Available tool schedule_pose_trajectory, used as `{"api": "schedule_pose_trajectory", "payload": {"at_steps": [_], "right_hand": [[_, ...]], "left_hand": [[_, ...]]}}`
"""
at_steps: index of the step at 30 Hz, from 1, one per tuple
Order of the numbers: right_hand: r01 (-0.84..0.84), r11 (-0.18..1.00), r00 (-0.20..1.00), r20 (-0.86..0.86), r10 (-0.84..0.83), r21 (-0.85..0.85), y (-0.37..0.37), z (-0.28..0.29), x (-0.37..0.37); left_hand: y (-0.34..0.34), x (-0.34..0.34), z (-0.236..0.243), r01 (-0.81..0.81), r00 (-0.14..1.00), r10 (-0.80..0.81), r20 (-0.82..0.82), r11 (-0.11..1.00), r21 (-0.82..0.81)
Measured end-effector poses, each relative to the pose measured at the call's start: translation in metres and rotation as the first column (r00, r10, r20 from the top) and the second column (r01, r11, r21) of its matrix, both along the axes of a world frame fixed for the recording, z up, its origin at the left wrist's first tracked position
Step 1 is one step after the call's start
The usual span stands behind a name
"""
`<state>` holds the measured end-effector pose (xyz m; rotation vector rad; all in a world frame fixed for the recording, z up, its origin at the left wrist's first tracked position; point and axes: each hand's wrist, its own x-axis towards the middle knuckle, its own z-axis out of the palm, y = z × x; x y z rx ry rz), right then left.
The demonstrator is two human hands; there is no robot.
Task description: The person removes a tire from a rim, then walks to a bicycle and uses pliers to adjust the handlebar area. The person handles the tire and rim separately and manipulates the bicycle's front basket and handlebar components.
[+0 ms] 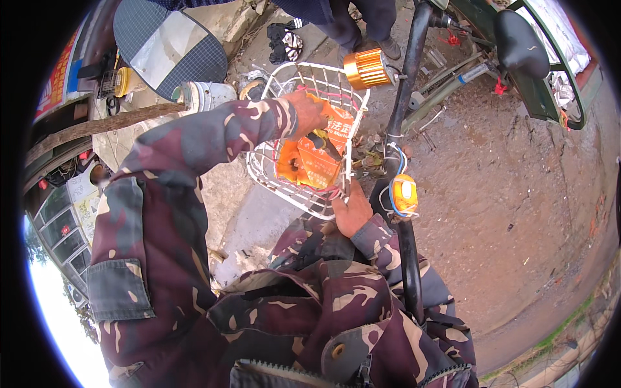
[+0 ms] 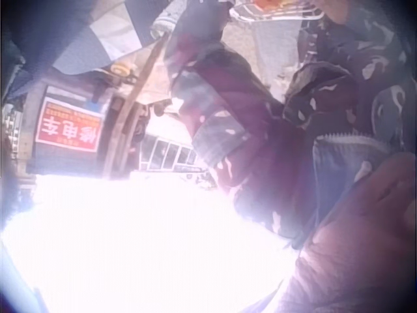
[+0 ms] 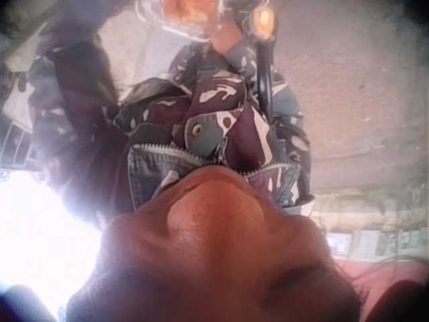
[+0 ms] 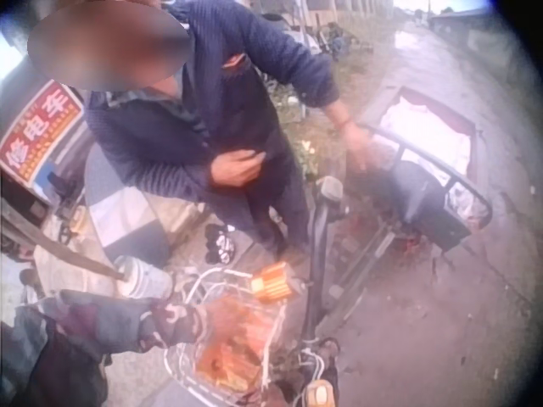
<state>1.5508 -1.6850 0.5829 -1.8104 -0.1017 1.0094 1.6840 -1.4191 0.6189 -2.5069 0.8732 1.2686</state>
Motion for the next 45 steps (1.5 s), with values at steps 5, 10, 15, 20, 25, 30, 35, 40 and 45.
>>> {"api": "schedule_pose_trajectory", "payload": {"at_steps": [5, 10, 15, 20, 25, 30, 35, 40, 45], "right_hand": [[-0.055, 0.996, 0.998, 0.002, 0.055, 0.064, -0.005, -0.006, 0.003], [-0.075, 0.997, 0.997, -0.008, 0.075, 0.007, -0.004, -0.013, 0.001], [-0.081, 0.995, 0.996, 0.04, 0.079, 0.05, -0.005, -0.013, 0.001], [-0.079, 0.996, 0.996, 0.041, 0.077, 0.044, -0.006, -0.008, 0.004], [-0.079, 0.996, 0.996, 0.042, 0.078, 0.036, -0.005, -0.007, 0.005], [-0.072, 0.996, 0.996, 0.046, 0.07, 0.043, -0.006, -0.01, 0.003], [-0.045, 0.995, 0.997, 0.064, 0.04, 0.086, -0.006, -0.013, 0.0], [-0.069, 0.997, 0.994, 0.09, 0.068, 0.018, -0.004, -0.012, -0.004], [-0.019, 0.994, 0.998, 0.059, 0.013, 0.105, -0.011, -0.003, 0.002]], "left_hand": [[0.0, -0.026, 0.022, -0.225, 0.94, 0.264, -0.217, 0.956, 0.188], [0.003, -0.037, 0.043, -0.332, 0.821, 0.429, -0.376, 0.896, 0.295], [-0.008, -0.041, 0.028, -0.31, 0.817, 0.397, -0.419, 0.914, 0.261], [-0.005, -0.038, 0.011, -0.364, 0.771, 0.453, -0.447, 0.89, 0.274], [0.002, -0.033, 0.002, -0.503, 0.541, 0.621, -0.567, 0.779, 0.373], [0.012, -0.041, 0.004, -0.68, -0.069, 0.759, -0.647, 0.439, 0.588], [0.009, -0.062, 0.021, -0.781, -0.381, 0.637, -0.67, 0.167, 0.602], [-0.014, -0.052, 0.036, -0.614, 0.662, 0.596, -0.454, 0.779, 0.127], [-0.021, -0.054, 0.055, -0.566, 0.8, 0.54, -0.263, 0.824, -0.03]]}}
